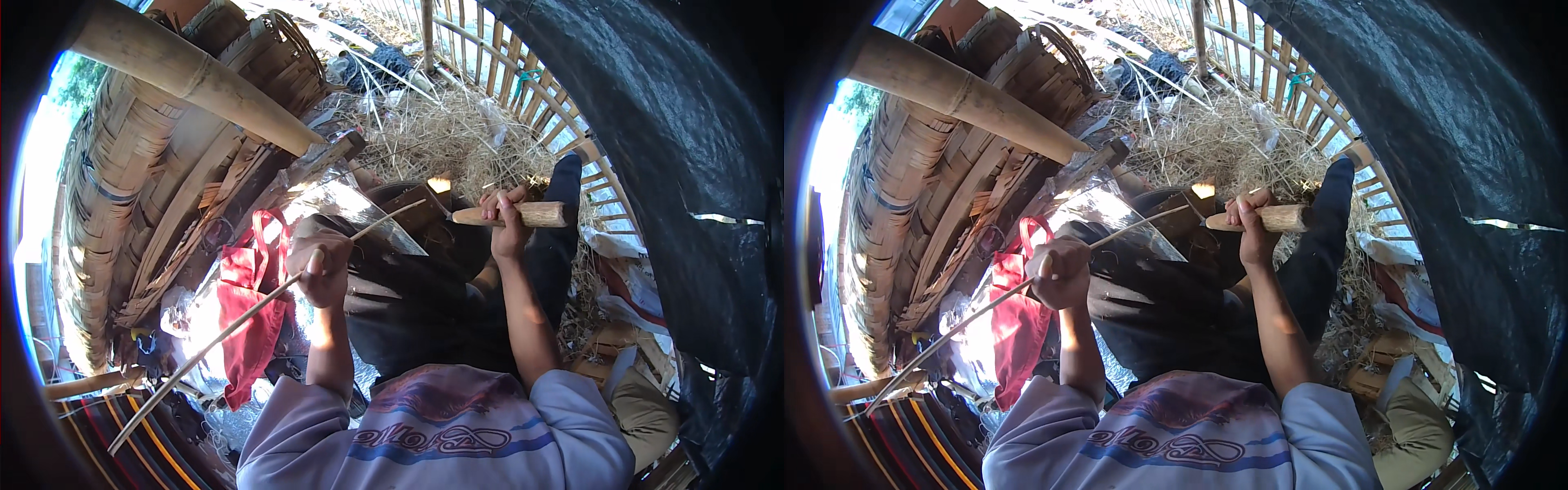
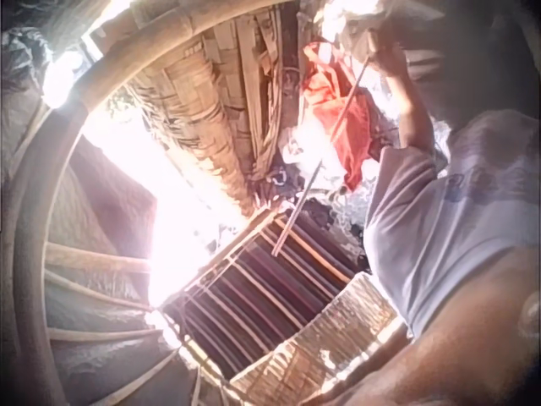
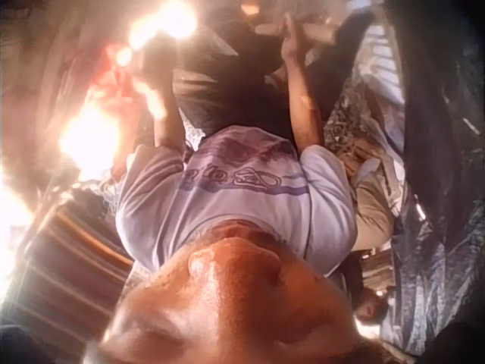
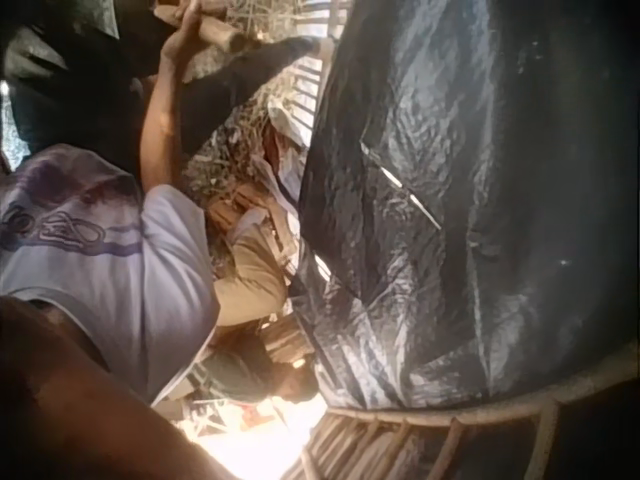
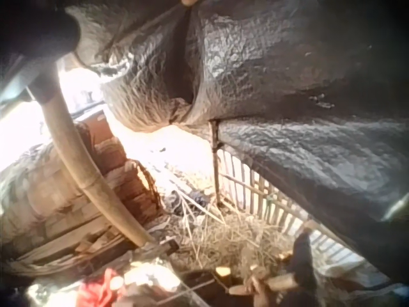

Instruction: The person shaves a thin wooden stick along its length using a knife.

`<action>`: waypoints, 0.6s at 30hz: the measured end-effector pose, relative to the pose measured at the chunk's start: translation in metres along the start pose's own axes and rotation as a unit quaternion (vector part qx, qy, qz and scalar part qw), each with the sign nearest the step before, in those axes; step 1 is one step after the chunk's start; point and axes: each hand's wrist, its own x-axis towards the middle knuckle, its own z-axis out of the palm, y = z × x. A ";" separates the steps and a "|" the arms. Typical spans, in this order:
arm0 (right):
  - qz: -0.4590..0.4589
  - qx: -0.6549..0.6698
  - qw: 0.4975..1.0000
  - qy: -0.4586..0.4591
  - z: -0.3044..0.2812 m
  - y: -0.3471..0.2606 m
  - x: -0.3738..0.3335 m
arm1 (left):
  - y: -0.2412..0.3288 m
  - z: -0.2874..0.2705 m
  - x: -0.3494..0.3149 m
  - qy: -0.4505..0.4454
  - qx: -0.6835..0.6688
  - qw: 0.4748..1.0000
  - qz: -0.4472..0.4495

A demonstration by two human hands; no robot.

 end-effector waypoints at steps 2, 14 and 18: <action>0.009 0.004 1.000 0.005 0.003 0.003 -0.008 | -0.009 0.004 0.000 0.002 0.030 1.000 0.001; -0.047 0.048 0.993 -0.098 0.051 0.032 -0.027 | -0.020 -0.003 -0.012 0.078 -0.038 0.995 -0.042; 0.063 0.042 0.996 -0.053 -0.004 0.087 -0.037 | -0.025 -0.005 -0.015 0.115 -0.065 0.991 -0.034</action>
